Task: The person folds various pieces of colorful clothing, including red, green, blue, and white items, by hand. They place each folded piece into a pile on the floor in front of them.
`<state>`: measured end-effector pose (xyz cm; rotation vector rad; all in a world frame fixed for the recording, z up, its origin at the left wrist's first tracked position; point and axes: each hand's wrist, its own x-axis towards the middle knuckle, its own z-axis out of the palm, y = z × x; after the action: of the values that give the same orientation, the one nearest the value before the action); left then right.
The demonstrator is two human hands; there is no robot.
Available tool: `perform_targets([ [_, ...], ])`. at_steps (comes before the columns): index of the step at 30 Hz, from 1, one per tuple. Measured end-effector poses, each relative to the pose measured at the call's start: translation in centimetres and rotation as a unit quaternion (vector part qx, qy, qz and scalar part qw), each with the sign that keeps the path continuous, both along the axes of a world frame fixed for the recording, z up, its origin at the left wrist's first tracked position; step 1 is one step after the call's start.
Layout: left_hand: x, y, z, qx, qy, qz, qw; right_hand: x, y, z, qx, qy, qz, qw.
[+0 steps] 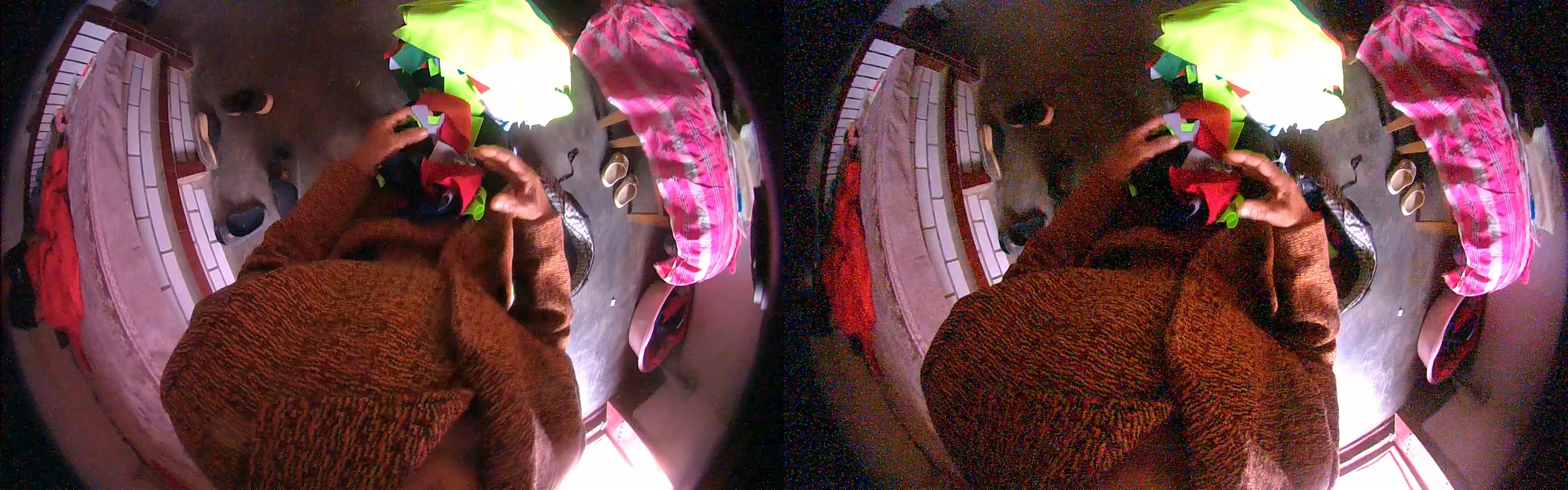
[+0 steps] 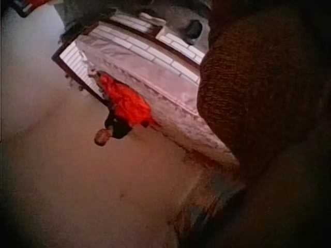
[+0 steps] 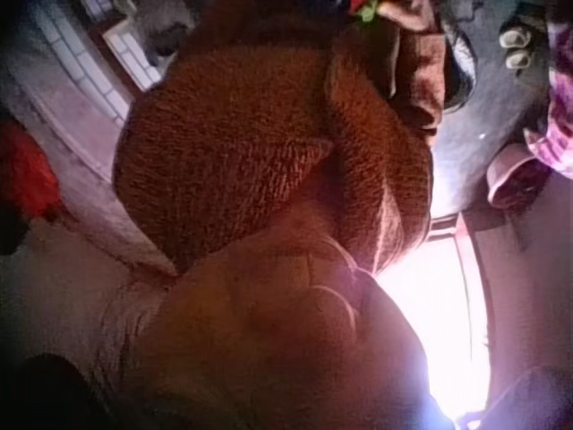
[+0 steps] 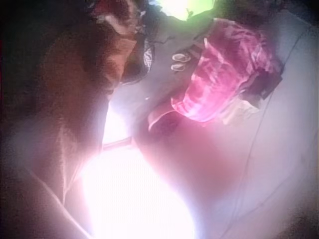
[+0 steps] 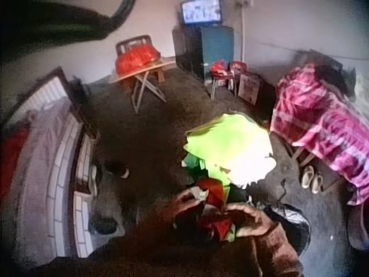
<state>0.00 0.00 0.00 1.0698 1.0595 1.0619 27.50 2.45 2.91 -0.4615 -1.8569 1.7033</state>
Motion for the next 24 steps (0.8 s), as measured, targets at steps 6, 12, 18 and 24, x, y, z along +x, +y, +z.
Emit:
perform_targets([
  [6, 1.5, -0.4, -0.4, 0.143, 0.195, 0.020, 0.970, -4.8, 3.4, -1.5, 0.098, -0.236, -0.288, 0.923],
  [12, 2.1, -0.7, -2.7, 0.292, 0.257, 0.021, 0.921, -7.1, 2.9, -4.5, 0.380, -0.332, -0.351, 0.789],
  [18, 2.4, -0.6, -1.5, 0.327, 0.235, -0.052, 0.914, -6.0, 2.8, -5.3, 0.415, -0.244, -0.359, 0.799],
  [24, 2.1, -0.4, -1.1, 0.321, 0.233, -0.054, 0.916, -4.7, 3.3, -3.8, 0.337, -0.165, -0.249, 0.893],
])
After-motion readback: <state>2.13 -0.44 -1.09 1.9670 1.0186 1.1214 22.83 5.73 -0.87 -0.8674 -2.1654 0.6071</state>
